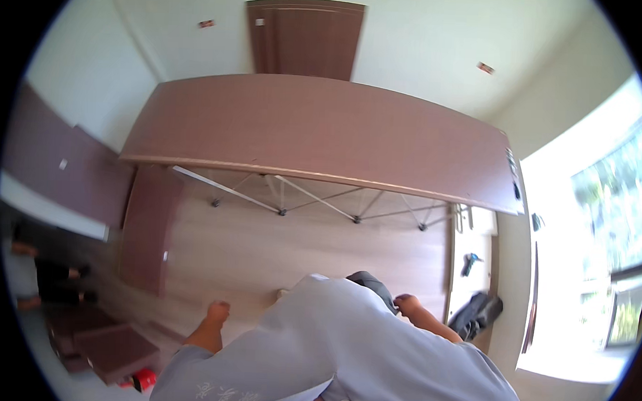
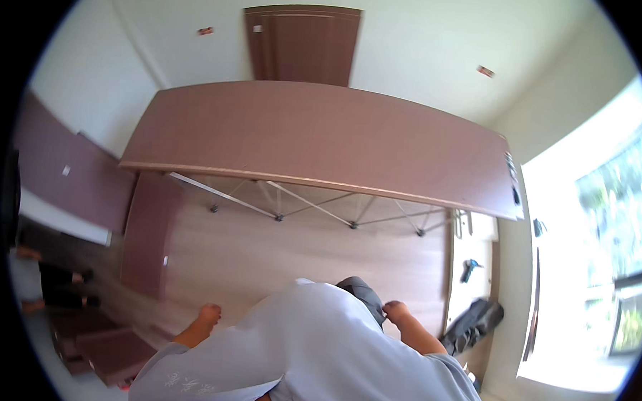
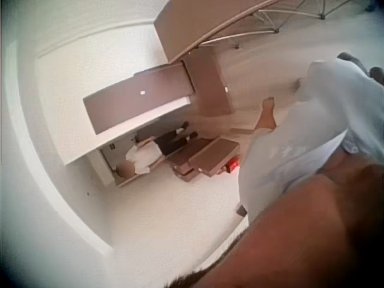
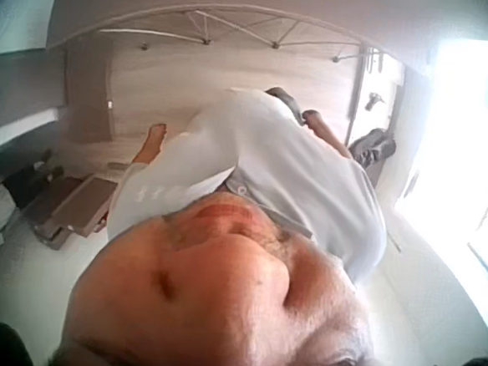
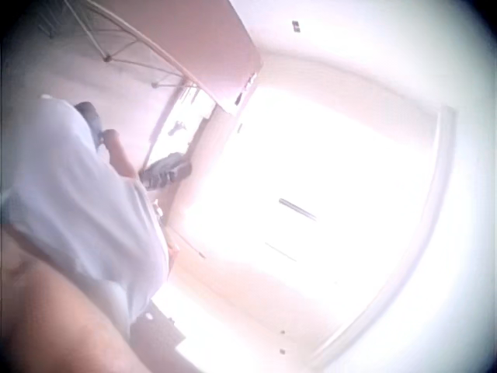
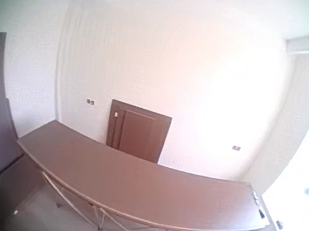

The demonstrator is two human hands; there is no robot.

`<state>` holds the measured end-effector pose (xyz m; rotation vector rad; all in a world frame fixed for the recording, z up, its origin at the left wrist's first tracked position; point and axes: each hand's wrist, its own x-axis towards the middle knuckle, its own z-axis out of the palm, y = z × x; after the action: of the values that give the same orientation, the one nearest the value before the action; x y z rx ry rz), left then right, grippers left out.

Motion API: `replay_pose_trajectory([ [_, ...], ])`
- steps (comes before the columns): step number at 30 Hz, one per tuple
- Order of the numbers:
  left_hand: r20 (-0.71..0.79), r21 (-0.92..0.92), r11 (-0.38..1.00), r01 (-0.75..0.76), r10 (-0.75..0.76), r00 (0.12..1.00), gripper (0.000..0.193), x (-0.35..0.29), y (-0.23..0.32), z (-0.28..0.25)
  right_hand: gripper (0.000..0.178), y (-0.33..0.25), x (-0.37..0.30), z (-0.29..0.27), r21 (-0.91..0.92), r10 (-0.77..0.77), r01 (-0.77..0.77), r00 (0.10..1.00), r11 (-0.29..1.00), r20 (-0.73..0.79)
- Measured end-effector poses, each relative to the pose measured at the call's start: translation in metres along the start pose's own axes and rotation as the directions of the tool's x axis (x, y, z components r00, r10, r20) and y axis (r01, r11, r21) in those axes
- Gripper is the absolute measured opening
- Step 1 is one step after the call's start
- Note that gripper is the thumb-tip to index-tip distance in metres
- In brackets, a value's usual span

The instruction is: The person moves a large wooden panel into position, picks up a power drill to insert a screw, and handles fasteners and a screwdriver while working on the board.

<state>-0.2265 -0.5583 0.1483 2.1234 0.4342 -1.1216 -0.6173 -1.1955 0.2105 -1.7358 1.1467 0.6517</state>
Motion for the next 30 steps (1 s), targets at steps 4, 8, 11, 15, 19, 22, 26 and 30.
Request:
replay_pose_trajectory([
  [4,-0.168,-0.201,0.965,-0.169,0.136,0.976,0.015,0.053,0.158,-0.02,0.043,-0.032,-0.004,0.004,0.361,0.133,-0.099,0.988,0.927,-0.073],
  [8,-0.098,-0.298,0.896,-0.33,0.315,0.944,0.018,0.074,0.314,0.062,0.047,0.005,0.033,-0.027,0.268,0.107,-0.065,0.984,0.961,-0.142],
  [11,0.019,-0.211,0.924,-0.319,0.33,0.944,0.018,0.054,0.359,0.134,0.044,0.012,0.047,-0.069,0.356,0.167,-0.097,0.971,0.929,-0.171],
  [15,0.382,0.396,0.623,-0.674,0.556,0.738,0.029,0.047,0.389,0.193,0.041,0.034,0.078,-0.12,0.737,0.292,-0.017,0.924,0.676,-0.247],
  [19,0.616,0.522,0.263,-0.812,0.542,0.571,0.041,0.062,0.423,0.245,0.04,0.073,0.059,-0.162,0.835,0.446,-0.08,0.87,0.545,-0.208],
  [22,0.652,0.398,0.126,-0.909,0.658,0.377,0.05,0.082,0.483,0.284,0.039,0.106,0.054,-0.17,0.839,0.549,-0.158,0.814,0.521,-0.188],
  [26,0.612,0.528,0.029,-0.849,0.68,0.404,0.059,0.057,0.574,0.323,0.037,0.092,0.039,-0.162,0.942,0.637,-0.133,0.764,0.307,-0.1],
  [30,0.61,0.682,-0.084,-0.726,0.613,0.503,0.064,0.02,0.674,0.402,0.038,0.085,0.029,-0.177,0.847,0.574,-0.163,0.797,0.506,-0.189],
])
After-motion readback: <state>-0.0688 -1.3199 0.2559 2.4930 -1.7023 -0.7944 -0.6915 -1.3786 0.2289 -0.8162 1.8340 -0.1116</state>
